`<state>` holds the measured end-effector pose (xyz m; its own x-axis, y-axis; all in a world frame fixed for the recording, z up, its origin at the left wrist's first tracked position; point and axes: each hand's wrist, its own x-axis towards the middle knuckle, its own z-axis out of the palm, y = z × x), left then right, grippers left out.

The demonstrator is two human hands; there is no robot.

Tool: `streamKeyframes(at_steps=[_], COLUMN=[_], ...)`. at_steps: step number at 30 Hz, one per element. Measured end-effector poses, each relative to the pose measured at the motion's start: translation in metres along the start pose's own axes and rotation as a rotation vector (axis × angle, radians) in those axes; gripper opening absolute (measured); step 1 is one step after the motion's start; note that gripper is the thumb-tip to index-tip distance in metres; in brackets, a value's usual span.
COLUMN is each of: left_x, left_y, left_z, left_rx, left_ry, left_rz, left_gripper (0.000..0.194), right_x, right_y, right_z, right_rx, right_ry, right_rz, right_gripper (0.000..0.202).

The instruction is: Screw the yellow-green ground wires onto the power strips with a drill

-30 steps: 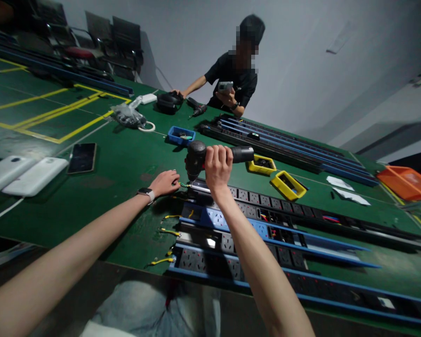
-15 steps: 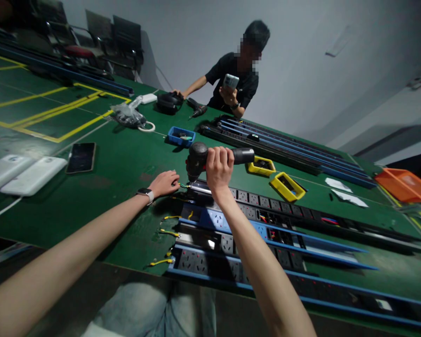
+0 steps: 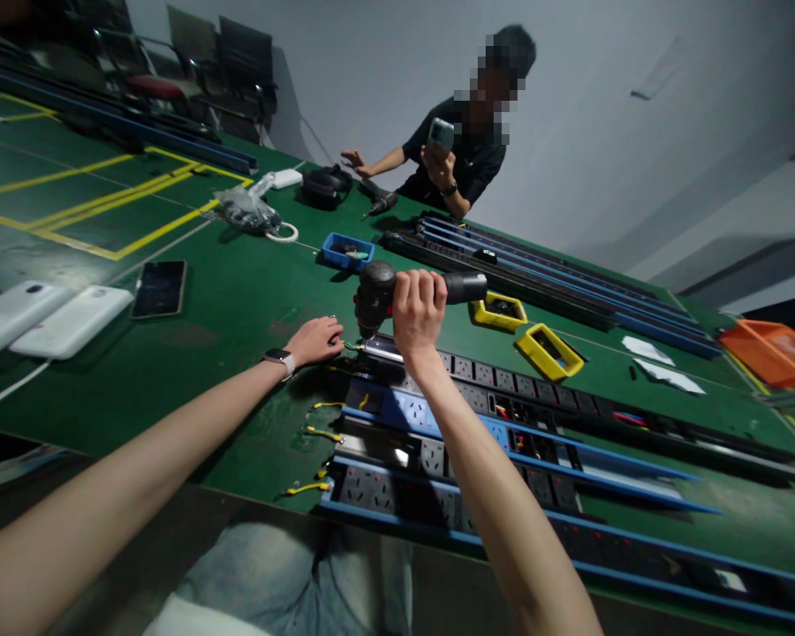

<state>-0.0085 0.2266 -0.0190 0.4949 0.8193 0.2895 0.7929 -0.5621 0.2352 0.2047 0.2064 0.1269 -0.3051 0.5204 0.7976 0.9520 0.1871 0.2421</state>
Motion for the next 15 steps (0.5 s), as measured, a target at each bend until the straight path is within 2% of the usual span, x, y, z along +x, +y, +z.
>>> streamKeyframes(at_steps=[11, 15], left_x=[0.0002, 0.0003], left_y=[0.0011, 0.0014], left_z=[-0.0011, -0.0015], left_rx=[-0.001, -0.002], left_ry=[-0.006, -0.006], left_rz=[-0.002, -0.004], left_gripper=[0.013, 0.013], right_x=[0.0004, -0.0002], right_y=[-0.001, -0.0009], right_z=[-0.0006, -0.0005], right_rx=[-0.051, -0.018], right_ry=[0.038, 0.004], right_rz=[-0.023, -0.011], right_gripper=[0.024, 0.024])
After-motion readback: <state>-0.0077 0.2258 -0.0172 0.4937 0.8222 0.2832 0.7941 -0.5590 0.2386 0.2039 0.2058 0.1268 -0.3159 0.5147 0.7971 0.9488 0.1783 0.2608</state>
